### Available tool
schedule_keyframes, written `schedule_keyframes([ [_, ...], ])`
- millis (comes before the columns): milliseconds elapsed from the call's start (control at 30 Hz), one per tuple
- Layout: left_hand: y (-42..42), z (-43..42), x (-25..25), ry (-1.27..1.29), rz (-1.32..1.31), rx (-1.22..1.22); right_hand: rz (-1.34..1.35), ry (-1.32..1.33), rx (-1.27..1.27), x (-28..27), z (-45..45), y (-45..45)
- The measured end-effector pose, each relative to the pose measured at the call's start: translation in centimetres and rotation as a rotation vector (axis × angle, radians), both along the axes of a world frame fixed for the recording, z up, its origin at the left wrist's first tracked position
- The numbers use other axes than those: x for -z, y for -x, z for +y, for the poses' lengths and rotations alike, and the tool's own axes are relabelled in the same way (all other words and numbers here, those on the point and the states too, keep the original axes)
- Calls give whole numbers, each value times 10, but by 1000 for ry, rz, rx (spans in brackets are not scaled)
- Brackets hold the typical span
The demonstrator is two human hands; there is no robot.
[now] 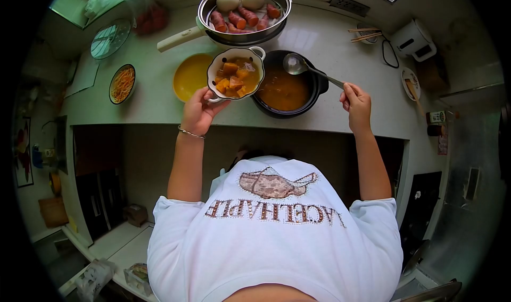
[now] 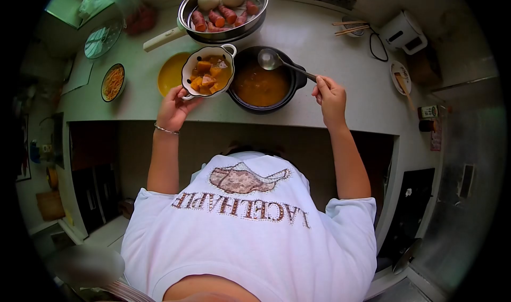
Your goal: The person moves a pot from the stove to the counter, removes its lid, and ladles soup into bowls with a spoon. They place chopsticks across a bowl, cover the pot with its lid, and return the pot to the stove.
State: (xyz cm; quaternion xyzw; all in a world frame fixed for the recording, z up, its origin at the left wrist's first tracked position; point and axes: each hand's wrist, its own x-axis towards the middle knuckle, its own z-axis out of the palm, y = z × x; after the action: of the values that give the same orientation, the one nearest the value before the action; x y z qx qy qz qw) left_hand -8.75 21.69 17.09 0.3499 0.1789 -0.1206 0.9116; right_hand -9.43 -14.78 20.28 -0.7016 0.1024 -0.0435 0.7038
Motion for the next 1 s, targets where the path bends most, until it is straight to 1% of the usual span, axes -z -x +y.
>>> schedule_keyframes([
  [67,3,7,-4,-41,32,-60,100,130,-10,25,0,-10],
  [100,5,9,-3,-41,36,-59,104,130,-10,37,1,-14],
  [167,7,15,-3,-57,-17,-72,119,262,-1,58,1,-25],
  [200,7,18,-2,-59,-14,-73,81,344,-10,64,3,-31],
  [233,8,21,-1,-41,-20,-74,83,341,-11,68,2,-35],
  [300,9,23,-1,-25,-26,-75,207,269,-37,72,3,-39],
  [333,9,22,-2,-16,-25,-87,208,268,-36,74,3,-41],
  [400,11,22,-2,-7,-23,-99,327,98,-112,75,4,-42],
  [433,11,21,-2,2,-24,-96,327,98,-111,75,6,-41],
  [500,11,22,-1,11,-24,-93,450,-62,-105,72,11,-37],
  [600,10,22,3,21,-28,-86,522,-139,-113,72,11,-35],
  [900,3,9,-1,-8,-34,-33,524,-351,-123,72,-11,-20],
  [1000,-1,1,-4,-24,-25,-18,514,-374,-71,67,-17,-14],
])
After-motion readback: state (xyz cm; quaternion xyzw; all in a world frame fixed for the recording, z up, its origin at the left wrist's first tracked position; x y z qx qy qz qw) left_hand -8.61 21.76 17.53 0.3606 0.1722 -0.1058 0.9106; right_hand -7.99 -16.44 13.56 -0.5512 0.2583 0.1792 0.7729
